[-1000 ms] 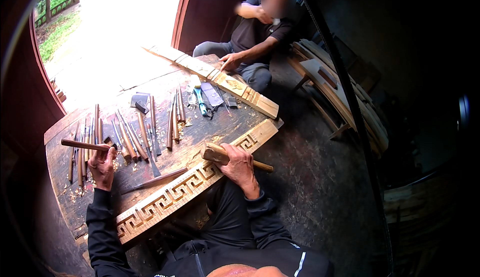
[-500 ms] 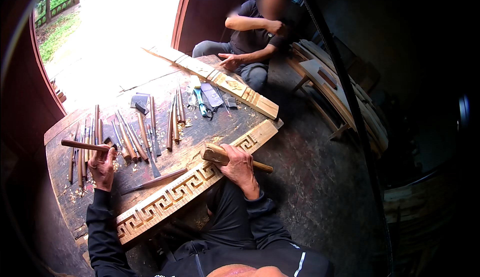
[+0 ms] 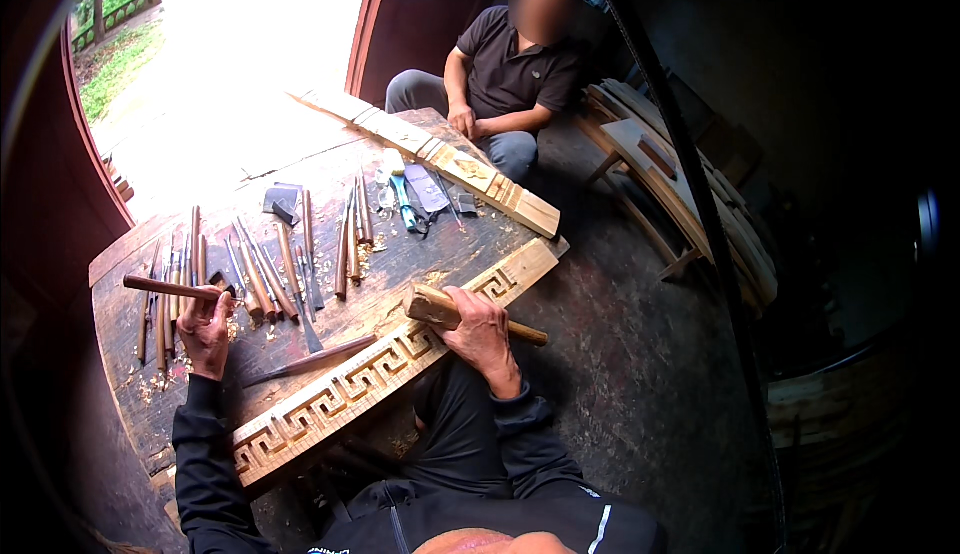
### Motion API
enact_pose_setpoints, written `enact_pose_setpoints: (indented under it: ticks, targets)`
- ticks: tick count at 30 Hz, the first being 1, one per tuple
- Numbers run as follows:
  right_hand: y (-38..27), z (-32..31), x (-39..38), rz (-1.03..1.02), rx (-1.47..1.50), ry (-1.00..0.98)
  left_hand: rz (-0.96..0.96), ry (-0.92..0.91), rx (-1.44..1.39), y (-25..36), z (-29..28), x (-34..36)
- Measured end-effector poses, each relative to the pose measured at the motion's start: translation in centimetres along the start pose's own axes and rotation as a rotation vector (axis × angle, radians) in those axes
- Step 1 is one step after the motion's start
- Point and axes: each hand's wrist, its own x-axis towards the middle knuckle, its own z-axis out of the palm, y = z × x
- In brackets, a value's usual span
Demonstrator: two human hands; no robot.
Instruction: The person carves a decorative pattern into a wood plank by placing a chisel against the wood and striking the end of the tool with a wooden mallet.
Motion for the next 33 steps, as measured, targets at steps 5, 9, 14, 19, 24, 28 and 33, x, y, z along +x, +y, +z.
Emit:
enact_pose_setpoints:
  ticks: [5, 9, 14, 19, 24, 28, 33]
  targets:
    - [0.2, 0.0, -0.1, 0.008, -0.01, -0.005, -0.013, -0.005, 0.018, 0.5, 0.2, 0.0]
    - [-0.1, -0.1, 0.0, 0.007, -0.005, -0.007, -0.022, 0.006, 0.021, 0.6, 0.1, 0.0]
    - [0.2, 0.1, -0.2, -0.008, -0.014, 0.009, -0.028, -0.009, 0.007, 0.7, 0.1, -0.1]
    - [0.0, -0.2, 0.0, 0.022, -0.012, -0.031, -0.005, -0.009, 0.018, 0.6, 0.1, 0.1]
    - [0.1, -0.1, 0.0, 0.009, -0.014, -0.011, 0.006, -0.002, 0.069, 0.8, 0.1, 0.1]
    - [0.2, -0.1, -0.1, 0.001, -0.013, -0.012, -0.017, 0.008, 0.059, 0.5, 0.1, 0.0]
    - [0.2, -0.1, -0.1, 0.001, -0.014, -0.022, -0.008, -0.005, 0.06, -0.5, -0.3, 0.2]
